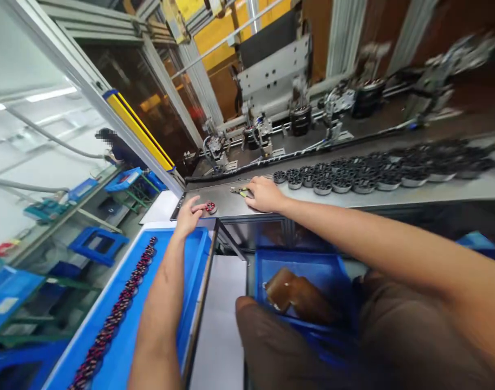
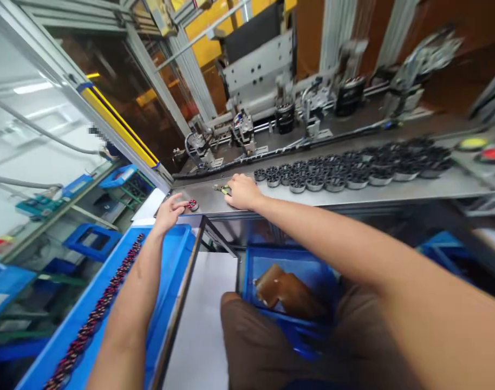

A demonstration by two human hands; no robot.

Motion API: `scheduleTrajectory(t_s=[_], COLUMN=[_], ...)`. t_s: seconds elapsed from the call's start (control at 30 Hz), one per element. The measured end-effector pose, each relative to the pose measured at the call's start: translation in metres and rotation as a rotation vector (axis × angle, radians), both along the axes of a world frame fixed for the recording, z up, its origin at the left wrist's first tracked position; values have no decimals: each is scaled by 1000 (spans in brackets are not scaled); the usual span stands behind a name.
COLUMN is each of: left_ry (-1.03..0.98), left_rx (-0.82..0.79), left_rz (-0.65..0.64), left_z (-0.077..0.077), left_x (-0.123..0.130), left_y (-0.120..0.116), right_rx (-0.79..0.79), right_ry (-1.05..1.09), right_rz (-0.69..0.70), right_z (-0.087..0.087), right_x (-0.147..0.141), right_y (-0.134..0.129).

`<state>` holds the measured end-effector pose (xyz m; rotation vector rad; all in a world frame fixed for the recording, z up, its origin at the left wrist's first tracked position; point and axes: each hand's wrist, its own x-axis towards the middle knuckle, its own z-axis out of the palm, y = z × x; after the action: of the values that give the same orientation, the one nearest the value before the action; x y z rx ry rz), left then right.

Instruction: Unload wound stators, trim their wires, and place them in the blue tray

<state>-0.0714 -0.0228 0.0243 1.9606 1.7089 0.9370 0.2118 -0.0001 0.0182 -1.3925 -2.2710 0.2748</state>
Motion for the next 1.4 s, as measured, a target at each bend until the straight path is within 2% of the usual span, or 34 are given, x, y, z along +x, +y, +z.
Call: scheduleTrajectory(t_s=[0.2, 0.33, 0.47, 0.57, 0.67, 0.77, 0.87, 0.97, 1.03, 1.1, 1.23, 1.4], left_ry=[-281, -363, -425, -501, -574, -649, -669, -639, -616, -596, -581, -591], left_rx=[-98, -127, -62, 53, 151, 292, 465, 539, 564, 574, 589, 633], left_rz=[-93, -128, -99, -56, -19, -60, -161, -212, -230, -243, -267, -303], left_z=[0, 2, 9, 18, 20, 10, -2, -8, -9, -8, -9, -12], left_x=[19, 37, 61, 75, 89, 114, 149, 183, 199, 210, 224, 231], left_y=[2, 2, -5, -27, -73, -138, -202, -249, -266, -275, -281, -285], right_rx=[17, 28, 55, 91, 81, -51, -283, -571, -662, -685, -699, -790], right_ry=[-89, -47, 77, 240, 447, 619, 801, 1122, 1263, 1322, 1303, 1307], right_rz=[-1, -31, -21, 19, 91, 196, 327, 389, 344, 307, 313, 356], right_z=[3, 0, 7, 21, 29, 20, 6, 1, 2, 5, 10, 9], right_x=[1, -2, -2, 3, 9, 21, 41, 59, 70, 81, 100, 108], right_y=[-2, -4, -8, -18, -49, -109, -182, -238, -259, -271, -286, -297])
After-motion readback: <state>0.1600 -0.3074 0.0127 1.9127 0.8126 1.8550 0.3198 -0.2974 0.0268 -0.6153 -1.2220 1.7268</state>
